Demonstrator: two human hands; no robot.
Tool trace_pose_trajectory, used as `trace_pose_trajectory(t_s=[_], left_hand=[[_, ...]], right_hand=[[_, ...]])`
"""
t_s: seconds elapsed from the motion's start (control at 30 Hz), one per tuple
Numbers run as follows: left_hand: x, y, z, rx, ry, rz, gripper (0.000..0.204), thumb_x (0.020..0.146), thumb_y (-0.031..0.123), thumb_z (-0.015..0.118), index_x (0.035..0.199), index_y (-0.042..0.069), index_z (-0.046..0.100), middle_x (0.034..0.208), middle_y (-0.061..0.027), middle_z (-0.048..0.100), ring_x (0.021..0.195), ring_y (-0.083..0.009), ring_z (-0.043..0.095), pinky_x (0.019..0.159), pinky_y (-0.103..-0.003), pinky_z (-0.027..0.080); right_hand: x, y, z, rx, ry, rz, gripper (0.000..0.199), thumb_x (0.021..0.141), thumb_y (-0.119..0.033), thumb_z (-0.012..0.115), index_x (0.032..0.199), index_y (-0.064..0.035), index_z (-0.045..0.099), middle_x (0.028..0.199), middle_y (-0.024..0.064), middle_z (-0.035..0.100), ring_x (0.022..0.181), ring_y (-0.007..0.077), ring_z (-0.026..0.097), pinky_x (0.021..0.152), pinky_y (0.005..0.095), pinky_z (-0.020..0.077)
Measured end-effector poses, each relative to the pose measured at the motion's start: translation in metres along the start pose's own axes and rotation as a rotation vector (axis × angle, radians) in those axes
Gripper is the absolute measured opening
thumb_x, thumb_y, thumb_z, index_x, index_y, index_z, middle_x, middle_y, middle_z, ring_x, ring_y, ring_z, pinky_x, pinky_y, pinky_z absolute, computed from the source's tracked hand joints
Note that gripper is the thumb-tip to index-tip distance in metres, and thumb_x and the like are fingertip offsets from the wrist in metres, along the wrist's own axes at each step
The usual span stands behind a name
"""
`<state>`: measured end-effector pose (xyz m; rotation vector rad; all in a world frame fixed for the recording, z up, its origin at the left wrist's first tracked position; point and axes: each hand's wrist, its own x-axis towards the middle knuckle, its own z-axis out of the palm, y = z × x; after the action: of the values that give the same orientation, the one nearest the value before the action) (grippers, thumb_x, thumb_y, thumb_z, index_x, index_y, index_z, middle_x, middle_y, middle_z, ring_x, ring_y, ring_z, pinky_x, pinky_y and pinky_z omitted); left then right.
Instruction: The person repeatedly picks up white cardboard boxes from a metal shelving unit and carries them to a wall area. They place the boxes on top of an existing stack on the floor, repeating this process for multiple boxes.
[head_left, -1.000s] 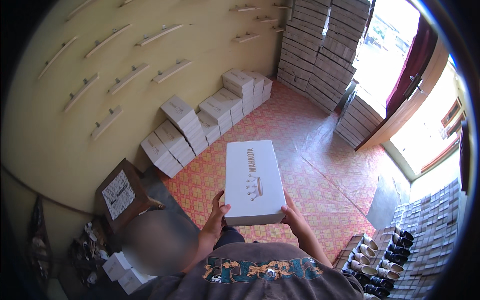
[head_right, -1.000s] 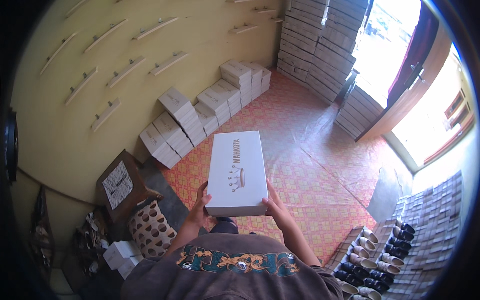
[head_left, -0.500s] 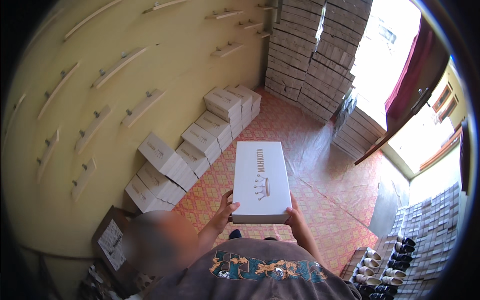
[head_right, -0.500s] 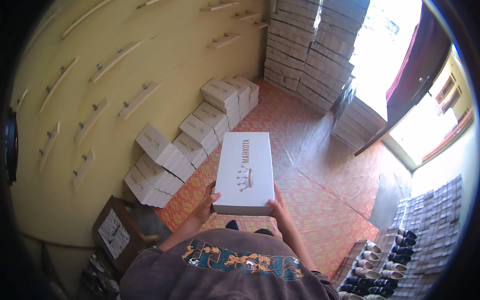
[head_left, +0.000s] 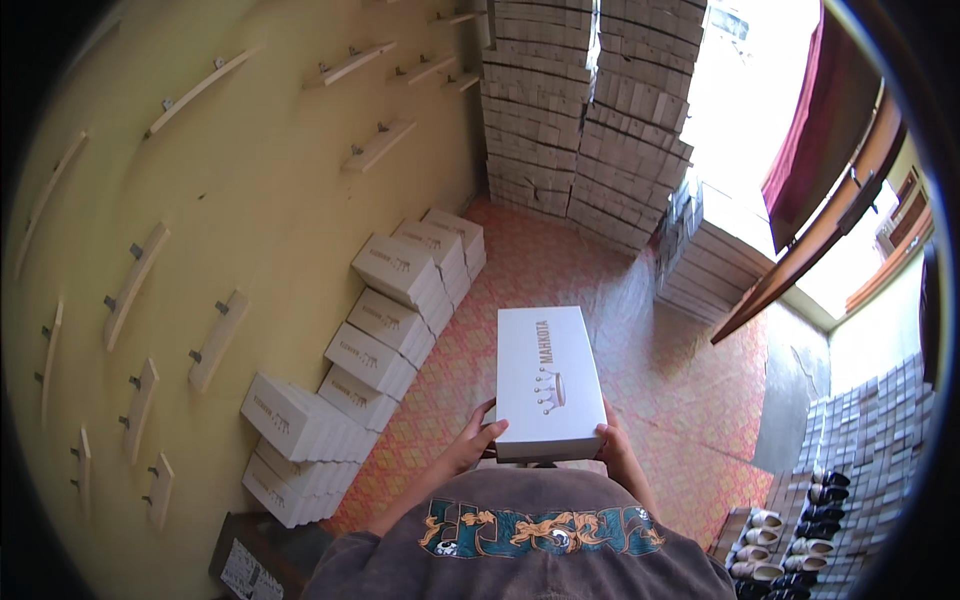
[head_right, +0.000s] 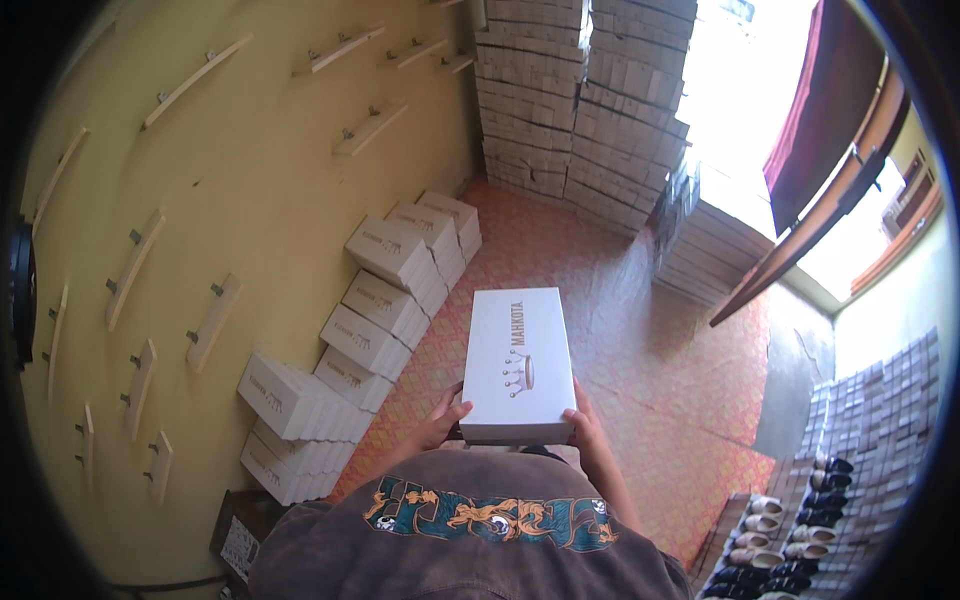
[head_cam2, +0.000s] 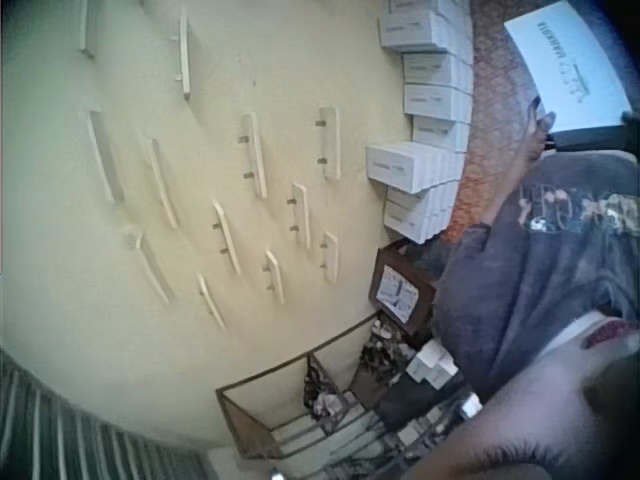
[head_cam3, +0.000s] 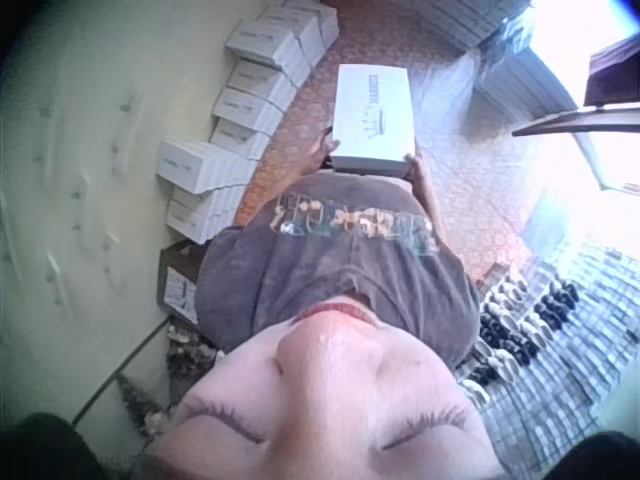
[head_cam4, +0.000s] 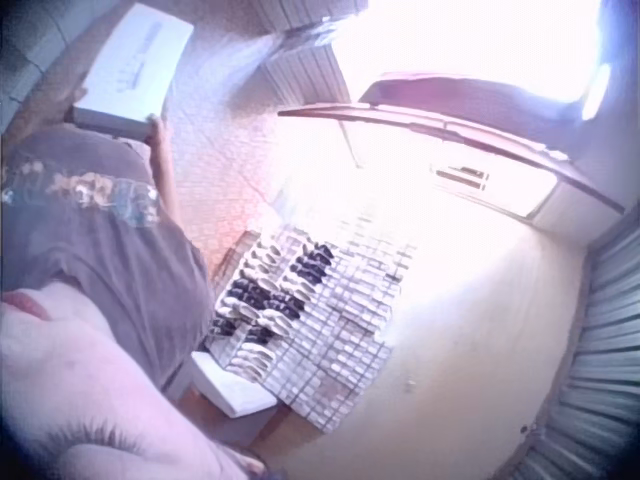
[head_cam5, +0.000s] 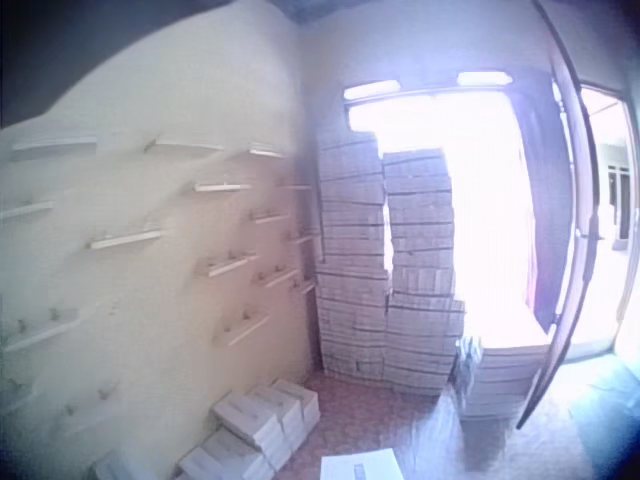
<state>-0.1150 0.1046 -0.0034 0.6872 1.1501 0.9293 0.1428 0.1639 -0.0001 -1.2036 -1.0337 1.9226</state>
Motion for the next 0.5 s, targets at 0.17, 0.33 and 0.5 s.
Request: trace_pose_trajectory(t_s=[0.17,0.33,0.5], left_hand=[[0.092,0.065,0.0,-0.049,0.069,0.056,0.081,0.078,0.04,0.059,0.137,0.007,0.016,0.125,-0.0203,0.04,0.108,-0.0266,0.049,0.085,-0.034,0.043],[0.17,0.088,-0.018,-0.209,0.184,0.128,0.078,0.077,0.037,0.059,0.138,0.013,0.017,0.127,-0.0187,0.038,0.116,-0.0254,0.041,0.088,-0.037,0.041],[0.235,0.121,-0.052,-0.276,0.166,0.215,0.078,0.078,0.03,0.06,0.139,0.013,0.013,0.134,-0.0165,0.03,0.119,-0.0259,0.037,0.089,-0.037,0.04]], right_hand=[[0.103,-0.075,-0.025,-0.068,-0.107,-0.017,0.072,0.075,-0.031,0.048,0.14,-0.0173,0.019,0.133,0.0148,0.035,0.113,0.0263,0.044,0.08,0.0388,0.0463],[0.204,-0.14,-0.025,-0.131,-0.244,-0.08,0.073,0.079,-0.025,0.05,0.14,-0.0096,0.015,0.137,0.016,0.03,0.122,0.0282,0.035,0.096,0.0377,0.0317],[0.298,-0.175,-0.014,-0.195,-0.33,-0.095,0.072,0.08,-0.024,0.05,0.14,-0.0044,0.015,0.138,0.0156,0.029,0.127,0.0261,0.029,0.102,0.0356,0.0231]])
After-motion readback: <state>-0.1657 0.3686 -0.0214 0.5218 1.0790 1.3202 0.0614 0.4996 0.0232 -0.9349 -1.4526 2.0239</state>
